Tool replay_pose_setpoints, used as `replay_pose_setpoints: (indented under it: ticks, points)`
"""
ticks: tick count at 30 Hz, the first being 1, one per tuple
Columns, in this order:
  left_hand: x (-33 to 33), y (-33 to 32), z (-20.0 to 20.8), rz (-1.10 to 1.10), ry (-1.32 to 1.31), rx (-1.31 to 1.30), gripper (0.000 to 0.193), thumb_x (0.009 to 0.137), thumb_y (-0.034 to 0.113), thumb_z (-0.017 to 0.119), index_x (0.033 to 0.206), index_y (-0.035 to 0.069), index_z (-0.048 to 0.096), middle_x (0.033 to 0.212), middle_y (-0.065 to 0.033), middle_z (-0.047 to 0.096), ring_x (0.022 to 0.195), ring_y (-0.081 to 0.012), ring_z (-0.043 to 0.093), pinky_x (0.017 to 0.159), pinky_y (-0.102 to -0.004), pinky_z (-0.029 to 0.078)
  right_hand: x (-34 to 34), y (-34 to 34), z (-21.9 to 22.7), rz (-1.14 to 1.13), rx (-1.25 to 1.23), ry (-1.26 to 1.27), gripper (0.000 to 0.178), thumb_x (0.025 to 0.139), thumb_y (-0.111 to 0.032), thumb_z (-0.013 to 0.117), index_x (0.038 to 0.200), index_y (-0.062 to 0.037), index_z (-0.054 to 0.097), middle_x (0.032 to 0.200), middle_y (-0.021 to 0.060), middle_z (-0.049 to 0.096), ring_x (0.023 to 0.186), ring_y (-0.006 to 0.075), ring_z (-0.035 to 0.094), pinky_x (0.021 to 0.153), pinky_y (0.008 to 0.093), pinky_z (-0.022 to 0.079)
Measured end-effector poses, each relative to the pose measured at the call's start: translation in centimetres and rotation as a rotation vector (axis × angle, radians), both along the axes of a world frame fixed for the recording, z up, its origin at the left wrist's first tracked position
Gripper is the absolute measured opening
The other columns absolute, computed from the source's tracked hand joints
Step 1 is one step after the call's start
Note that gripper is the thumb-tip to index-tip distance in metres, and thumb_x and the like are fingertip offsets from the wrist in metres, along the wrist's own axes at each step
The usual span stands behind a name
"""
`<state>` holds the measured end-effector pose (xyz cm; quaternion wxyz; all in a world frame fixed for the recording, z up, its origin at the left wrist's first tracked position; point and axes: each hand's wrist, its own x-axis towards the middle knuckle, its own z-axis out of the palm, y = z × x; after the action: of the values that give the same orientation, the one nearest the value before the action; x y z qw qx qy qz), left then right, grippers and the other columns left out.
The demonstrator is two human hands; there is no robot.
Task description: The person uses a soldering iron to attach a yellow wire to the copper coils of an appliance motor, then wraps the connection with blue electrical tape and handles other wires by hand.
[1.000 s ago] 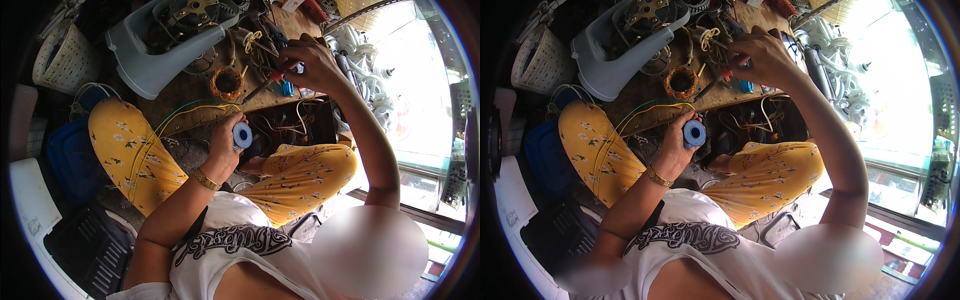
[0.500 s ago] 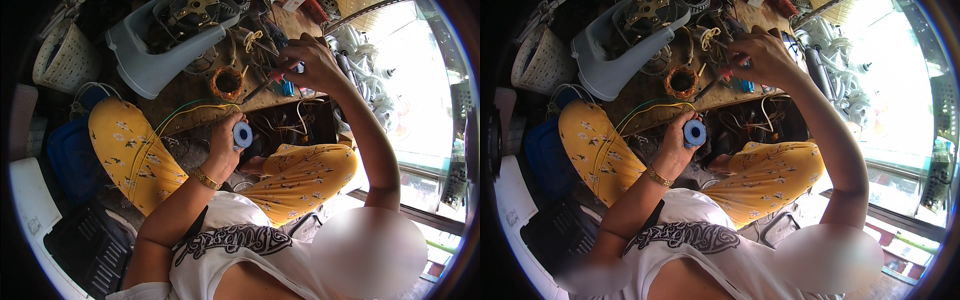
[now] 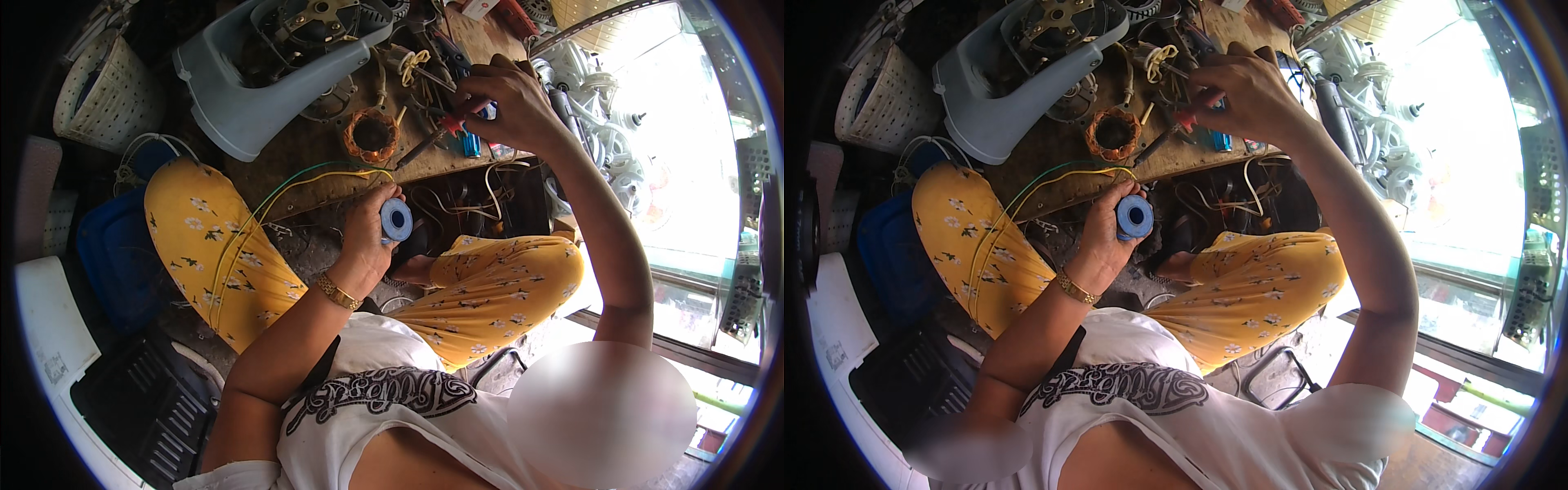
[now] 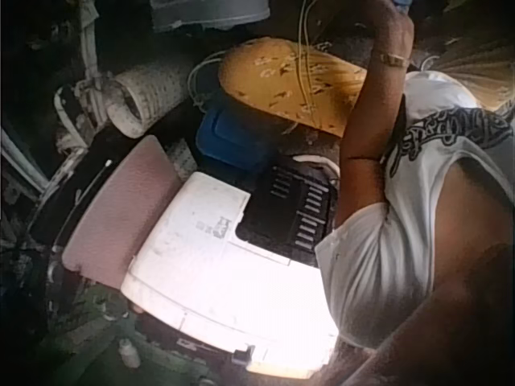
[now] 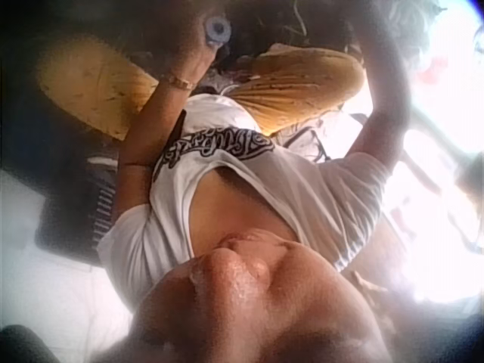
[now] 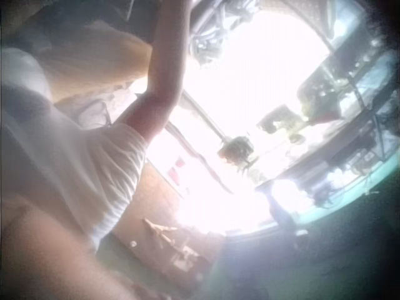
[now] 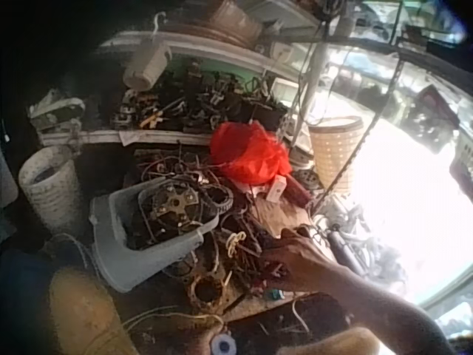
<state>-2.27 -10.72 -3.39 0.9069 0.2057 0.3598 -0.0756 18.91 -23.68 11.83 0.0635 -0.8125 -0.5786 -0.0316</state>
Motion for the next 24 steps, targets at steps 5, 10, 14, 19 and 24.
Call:
replay_pose_setpoints:
  ticks: [5,10,14,19,24]
  points:
    - [0.0,0.06,0.22,-0.013,0.002,0.003,0.01,0.096,0.031,0.071,0.099,0.021,0.068,0.096,0.0066,0.071,0.089,-0.0086,0.067,0.077,-0.0346,0.05,-0.01,-0.07,-0.06,-0.016,-0.002,0.025,0.016,0.08,-0.026,0.081,0.087,-0.0141,0.073,0.081,0.0005,0.069,0.085,0.0239,0.064,0.076,0.0397,0.048]
    - [0.03,0.06,-0.06,-0.006,-0.016,0.009,0.011,0.096,0.031,0.072,0.099,0.021,0.068,0.096,0.0065,0.071,0.089,-0.009,0.068,0.076,-0.0343,0.05,-0.14,0.08,0.09,-0.021,-0.007,0.009,0.015,0.08,-0.026,0.081,0.087,-0.0147,0.074,0.082,-0.0003,0.07,0.085,0.0229,0.065,0.077,0.04,0.048]
    - [0.17,-0.02,0.19,0.002,0.014,-0.002,0.011,0.096,0.03,0.071,0.1,0.021,0.068,0.096,0.0061,0.071,0.088,-0.0098,0.068,0.076,-0.0345,0.051,-0.17,0.06,0.15,-0.022,-0.018,0.022,0.015,0.079,-0.025,0.081,0.087,-0.0153,0.074,0.084,0.0,0.07,0.085,0.0232,0.065,0.077,0.0407,0.048]
    - [0.13,0.15,0.01,-0.021,-0.011,0.0,0.011,0.096,0.029,0.071,0.1,0.02,0.067,0.096,0.0056,0.071,0.088,-0.0105,0.068,0.077,-0.0342,0.051,-0.01,-0.02,0.04,-0.021,-0.01,0.028,0.016,0.08,-0.027,0.081,0.087,-0.0146,0.074,0.083,0.0006,0.07,0.085,0.0236,0.065,0.077,0.0411,0.048]
    - [0.22,-0.01,0.18,-0.02,0.012,-0.01,0.01,0.097,0.029,0.071,0.098,0.02,0.067,0.095,0.0054,0.07,0.087,-0.0102,0.068,0.076,-0.0328,0.051,0.01,-0.05,-0.12,-0.016,0.01,0.027,0.019,0.081,-0.029,0.082,0.088,-0.0132,0.074,0.083,0.0014,0.069,0.083,0.0245,0.064,0.077,0.0409,0.048]
